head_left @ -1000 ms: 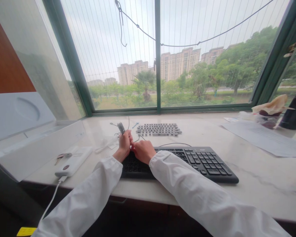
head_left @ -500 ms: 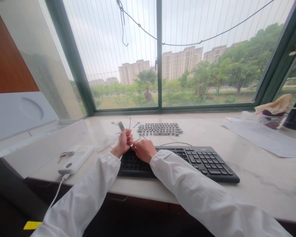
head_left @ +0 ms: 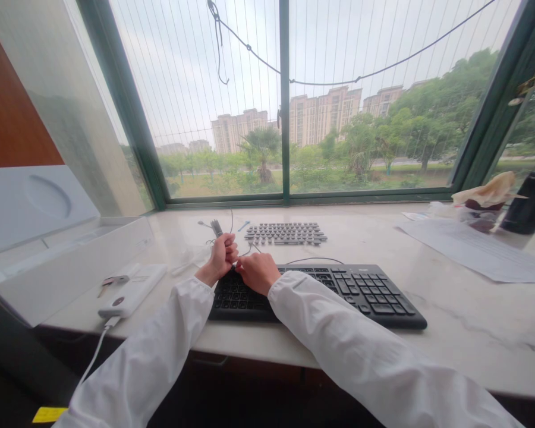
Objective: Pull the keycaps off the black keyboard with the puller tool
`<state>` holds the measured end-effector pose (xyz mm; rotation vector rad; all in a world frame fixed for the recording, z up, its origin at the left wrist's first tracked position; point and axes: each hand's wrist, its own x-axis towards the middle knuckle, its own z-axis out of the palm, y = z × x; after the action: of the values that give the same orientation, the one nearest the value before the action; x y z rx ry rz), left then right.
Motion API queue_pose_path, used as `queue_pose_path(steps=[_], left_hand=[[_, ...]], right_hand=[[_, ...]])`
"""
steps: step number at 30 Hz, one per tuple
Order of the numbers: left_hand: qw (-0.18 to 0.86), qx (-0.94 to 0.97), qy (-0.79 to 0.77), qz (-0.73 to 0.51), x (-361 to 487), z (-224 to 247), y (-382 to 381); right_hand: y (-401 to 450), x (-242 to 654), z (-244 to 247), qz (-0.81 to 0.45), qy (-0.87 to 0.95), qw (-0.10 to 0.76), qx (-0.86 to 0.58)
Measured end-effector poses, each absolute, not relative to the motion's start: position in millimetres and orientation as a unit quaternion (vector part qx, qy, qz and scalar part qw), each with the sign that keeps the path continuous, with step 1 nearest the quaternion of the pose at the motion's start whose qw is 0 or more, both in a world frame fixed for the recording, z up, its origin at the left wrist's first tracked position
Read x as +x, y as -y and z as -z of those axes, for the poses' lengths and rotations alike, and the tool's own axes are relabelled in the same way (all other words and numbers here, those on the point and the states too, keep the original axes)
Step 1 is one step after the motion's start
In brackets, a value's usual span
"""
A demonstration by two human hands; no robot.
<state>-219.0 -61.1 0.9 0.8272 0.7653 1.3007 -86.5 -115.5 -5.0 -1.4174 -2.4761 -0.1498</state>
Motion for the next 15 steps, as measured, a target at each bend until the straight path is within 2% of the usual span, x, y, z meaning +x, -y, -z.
queue_pose_path(steps=[15], left_hand=[[0.636, 0.352, -0.330, -0.602, -214.1, -0.4, 65.3]], right_hand=[[114.7, -86.1, 5.5, 0.038, 0.852, 0.152, -0.499]])
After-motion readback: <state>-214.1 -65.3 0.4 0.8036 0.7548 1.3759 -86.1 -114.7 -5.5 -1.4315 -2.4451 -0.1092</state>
